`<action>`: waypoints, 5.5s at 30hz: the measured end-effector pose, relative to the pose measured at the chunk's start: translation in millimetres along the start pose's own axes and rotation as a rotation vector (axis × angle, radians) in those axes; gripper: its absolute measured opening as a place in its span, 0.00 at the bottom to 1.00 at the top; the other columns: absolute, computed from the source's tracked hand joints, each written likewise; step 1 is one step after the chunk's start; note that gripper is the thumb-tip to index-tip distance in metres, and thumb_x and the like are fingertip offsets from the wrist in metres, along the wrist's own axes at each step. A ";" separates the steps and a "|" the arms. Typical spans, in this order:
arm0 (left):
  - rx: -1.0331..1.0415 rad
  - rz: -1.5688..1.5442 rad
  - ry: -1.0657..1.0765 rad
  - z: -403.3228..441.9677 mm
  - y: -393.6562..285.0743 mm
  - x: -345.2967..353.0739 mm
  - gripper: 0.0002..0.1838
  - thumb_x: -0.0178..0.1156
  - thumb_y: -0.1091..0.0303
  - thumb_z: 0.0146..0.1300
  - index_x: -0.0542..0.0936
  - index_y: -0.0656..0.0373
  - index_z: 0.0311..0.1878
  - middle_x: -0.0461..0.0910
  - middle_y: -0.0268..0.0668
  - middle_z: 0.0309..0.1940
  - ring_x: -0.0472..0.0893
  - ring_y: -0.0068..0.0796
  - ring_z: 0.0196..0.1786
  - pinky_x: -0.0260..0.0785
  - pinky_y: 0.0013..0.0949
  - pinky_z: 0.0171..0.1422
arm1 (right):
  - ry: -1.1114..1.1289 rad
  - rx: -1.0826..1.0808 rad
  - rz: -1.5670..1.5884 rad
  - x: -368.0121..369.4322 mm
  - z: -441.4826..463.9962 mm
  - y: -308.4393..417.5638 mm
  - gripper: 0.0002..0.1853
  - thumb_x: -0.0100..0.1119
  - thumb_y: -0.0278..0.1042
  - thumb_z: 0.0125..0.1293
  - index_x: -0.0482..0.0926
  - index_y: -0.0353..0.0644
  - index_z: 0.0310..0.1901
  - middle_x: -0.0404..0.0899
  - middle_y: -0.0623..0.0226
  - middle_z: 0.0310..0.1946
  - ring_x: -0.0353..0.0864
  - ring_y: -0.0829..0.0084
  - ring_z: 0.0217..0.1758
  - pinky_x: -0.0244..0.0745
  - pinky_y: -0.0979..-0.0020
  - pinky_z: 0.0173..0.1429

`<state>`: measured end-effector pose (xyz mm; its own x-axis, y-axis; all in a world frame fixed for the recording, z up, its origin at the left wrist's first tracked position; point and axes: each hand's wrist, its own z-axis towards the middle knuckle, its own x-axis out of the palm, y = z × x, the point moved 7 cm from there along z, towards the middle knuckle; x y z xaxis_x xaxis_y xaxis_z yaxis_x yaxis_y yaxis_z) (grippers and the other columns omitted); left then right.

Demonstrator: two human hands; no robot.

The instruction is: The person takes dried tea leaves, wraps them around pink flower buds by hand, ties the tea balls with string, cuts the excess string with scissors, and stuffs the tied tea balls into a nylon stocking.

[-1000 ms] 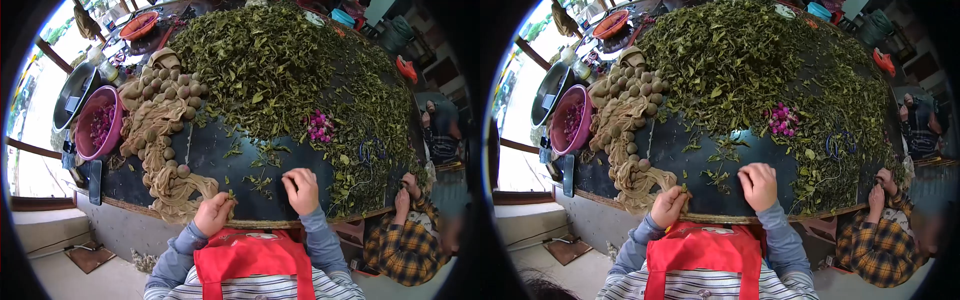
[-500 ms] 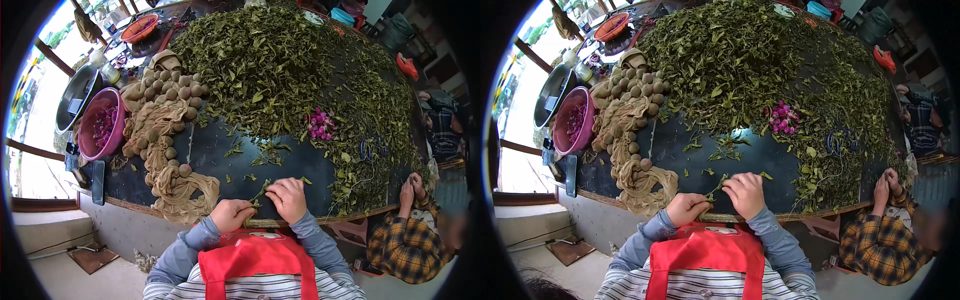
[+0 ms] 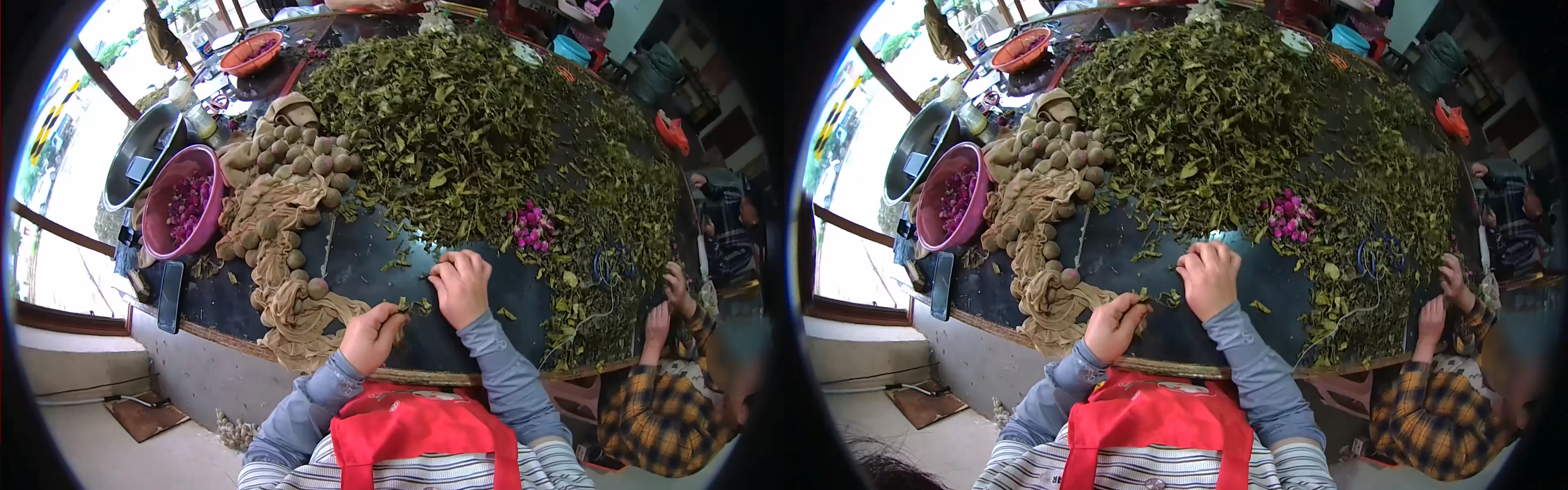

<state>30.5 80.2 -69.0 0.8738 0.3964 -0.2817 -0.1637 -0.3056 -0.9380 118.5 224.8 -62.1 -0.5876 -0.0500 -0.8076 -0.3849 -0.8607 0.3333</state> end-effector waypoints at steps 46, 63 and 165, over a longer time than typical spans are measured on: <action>0.306 0.103 -0.081 17.5 1.6 21.0 0.08 0.58 0.75 0.62 0.82 0.68 0.42 0.83 0.42 0.43 0.81 0.37 0.40 0.73 0.30 0.46 | -0.095 0.114 -0.152 -19.3 -19.7 -10.7 0.04 0.64 0.37 0.49 0.78 0.51 0.26 0.79 0.77 0.37 0.74 0.67 0.46 0.63 0.61 0.53; -0.081 -1.035 -0.068 32.6 -7.2 34.7 0.13 0.45 0.67 0.76 0.75 0.64 0.52 0.81 0.41 0.45 0.80 0.25 0.47 0.69 0.25 0.53 | 0.019 0.264 0.505 -20.3 -39.4 42.6 0.18 0.59 0.35 0.64 0.78 0.48 0.56 0.81 0.70 0.53 0.77 0.69 0.52 0.58 0.63 0.65; 0.147 -0.063 0.129 10.9 -6.8 41.7 0.06 0.51 0.71 0.68 0.76 0.61 0.37 0.75 0.34 0.22 0.70 0.26 0.23 0.64 0.29 0.28 | -0.008 0.273 0.589 -55.0 -35.8 21.2 0.06 0.62 0.33 0.62 0.82 0.42 0.39 0.84 0.68 0.30 0.80 0.64 0.30 0.72 0.69 0.43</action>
<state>63.1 108.3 -76.6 0.9344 0.2937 -0.2016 -0.1634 -0.1497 -0.9751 168.1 191.1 -28.1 -0.7602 -0.4700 -0.4484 -0.1630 -0.5302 0.8321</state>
